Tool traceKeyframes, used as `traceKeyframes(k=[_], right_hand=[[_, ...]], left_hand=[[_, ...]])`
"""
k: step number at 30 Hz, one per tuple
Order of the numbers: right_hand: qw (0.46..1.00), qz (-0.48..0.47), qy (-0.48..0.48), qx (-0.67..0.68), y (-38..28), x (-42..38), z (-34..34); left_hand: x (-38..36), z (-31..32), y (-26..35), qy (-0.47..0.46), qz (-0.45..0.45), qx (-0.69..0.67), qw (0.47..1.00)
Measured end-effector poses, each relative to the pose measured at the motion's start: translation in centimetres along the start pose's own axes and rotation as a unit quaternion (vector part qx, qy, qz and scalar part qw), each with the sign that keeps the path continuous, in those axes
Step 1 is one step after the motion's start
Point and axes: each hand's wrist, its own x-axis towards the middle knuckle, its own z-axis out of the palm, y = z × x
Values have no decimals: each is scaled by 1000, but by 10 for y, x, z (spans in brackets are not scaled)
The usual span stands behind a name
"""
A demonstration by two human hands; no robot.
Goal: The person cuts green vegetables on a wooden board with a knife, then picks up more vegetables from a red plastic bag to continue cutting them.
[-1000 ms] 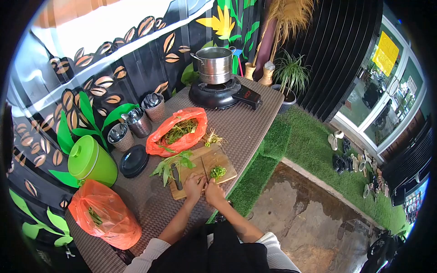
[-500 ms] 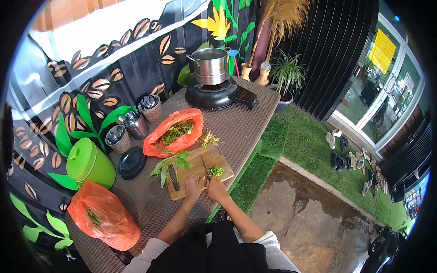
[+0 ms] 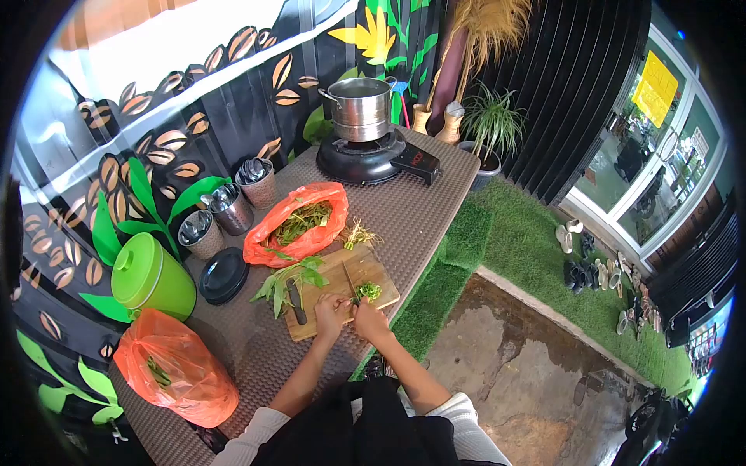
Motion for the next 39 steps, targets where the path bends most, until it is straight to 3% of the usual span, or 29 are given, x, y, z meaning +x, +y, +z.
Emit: traceKeyframes(k=[7,9,10,16,19,27,34,39], right_hand=[[1000,22,12,7,-10,-3,11],[1000,6,6,17,-4,1,3],[1000,-10,0,27,-4,1,-3],[999,25,16,22,-9,-9,15],[1000,-1,-4,29,-6,1,3],[999,31,12,23,-11,-7,12],[1000,16,22,-6,-13,-16,14],[999,0,-3,49,-8,-3,7]], left_hand=[[-2,-3,2,-7,3,5,1000],[-5,-3,2,20,101,84,991],[-6,-3,2,20,102,85,991],[-6,-5,3,8,81,70,994],[-4,-6,0,-2,62,53,997],[1,-10,-6,-29,-25,11,999],[1,-9,-11,-28,-26,29,999],[0,-13,-1,-29,-48,-13,998]])
